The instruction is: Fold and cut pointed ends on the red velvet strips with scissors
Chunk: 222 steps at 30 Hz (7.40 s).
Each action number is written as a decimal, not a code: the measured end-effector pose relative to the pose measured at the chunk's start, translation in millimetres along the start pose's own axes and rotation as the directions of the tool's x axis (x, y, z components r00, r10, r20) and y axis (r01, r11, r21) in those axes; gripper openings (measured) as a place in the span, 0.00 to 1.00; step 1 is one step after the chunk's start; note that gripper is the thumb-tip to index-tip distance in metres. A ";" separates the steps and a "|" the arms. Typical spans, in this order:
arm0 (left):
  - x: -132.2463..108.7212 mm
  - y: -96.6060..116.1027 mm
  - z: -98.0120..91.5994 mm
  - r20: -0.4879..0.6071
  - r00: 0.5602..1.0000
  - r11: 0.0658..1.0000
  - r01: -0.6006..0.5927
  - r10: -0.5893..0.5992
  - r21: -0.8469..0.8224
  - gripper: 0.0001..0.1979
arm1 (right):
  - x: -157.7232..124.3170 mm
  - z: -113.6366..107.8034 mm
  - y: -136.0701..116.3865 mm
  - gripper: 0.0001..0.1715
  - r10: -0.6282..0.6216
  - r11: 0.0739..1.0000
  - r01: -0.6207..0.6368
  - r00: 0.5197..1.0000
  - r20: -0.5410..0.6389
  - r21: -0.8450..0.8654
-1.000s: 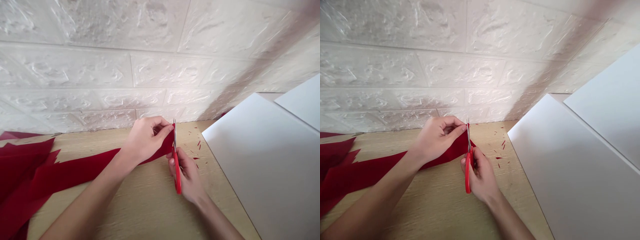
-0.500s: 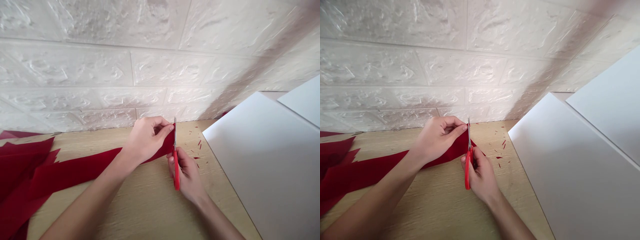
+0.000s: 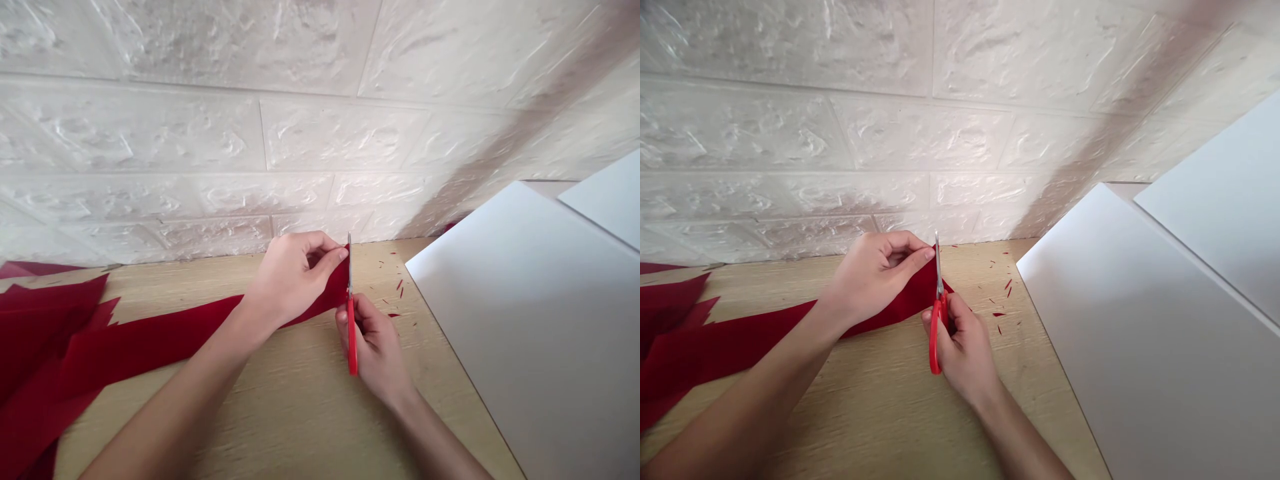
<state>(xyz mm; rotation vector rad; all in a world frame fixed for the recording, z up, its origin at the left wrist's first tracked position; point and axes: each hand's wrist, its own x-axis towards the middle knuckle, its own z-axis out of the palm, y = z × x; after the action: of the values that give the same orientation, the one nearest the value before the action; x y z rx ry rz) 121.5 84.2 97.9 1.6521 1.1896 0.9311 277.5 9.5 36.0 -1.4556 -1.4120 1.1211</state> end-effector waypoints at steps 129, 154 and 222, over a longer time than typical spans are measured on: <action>4.0 -10.7 -0.3 -0.034 0.999 0.997 0.026 -0.023 0.067 0.11 | 1.1 0.6 10.4 0.26 0.068 0.990 -0.079 0.993 0.096 0.120; 3.9 -10.4 1.3 -0.006 1.000 0.998 0.011 -0.011 0.066 0.11 | 1.6 -1.7 8.1 0.28 0.026 0.992 -0.039 0.993 0.113 0.116; -105.0 -55.1 -72.3 0.042 0.998 0.409 -0.015 -0.056 0.912 0.20 | 31.0 -58.5 38.2 0.20 -0.365 0.561 -0.103 0.860 -0.357 -0.822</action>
<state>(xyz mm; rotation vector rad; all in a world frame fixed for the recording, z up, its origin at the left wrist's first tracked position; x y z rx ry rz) 10.8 8.2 62.4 2.4748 1.8498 0.0835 343.9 40.3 14.3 -2.0200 -1.6912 -0.1618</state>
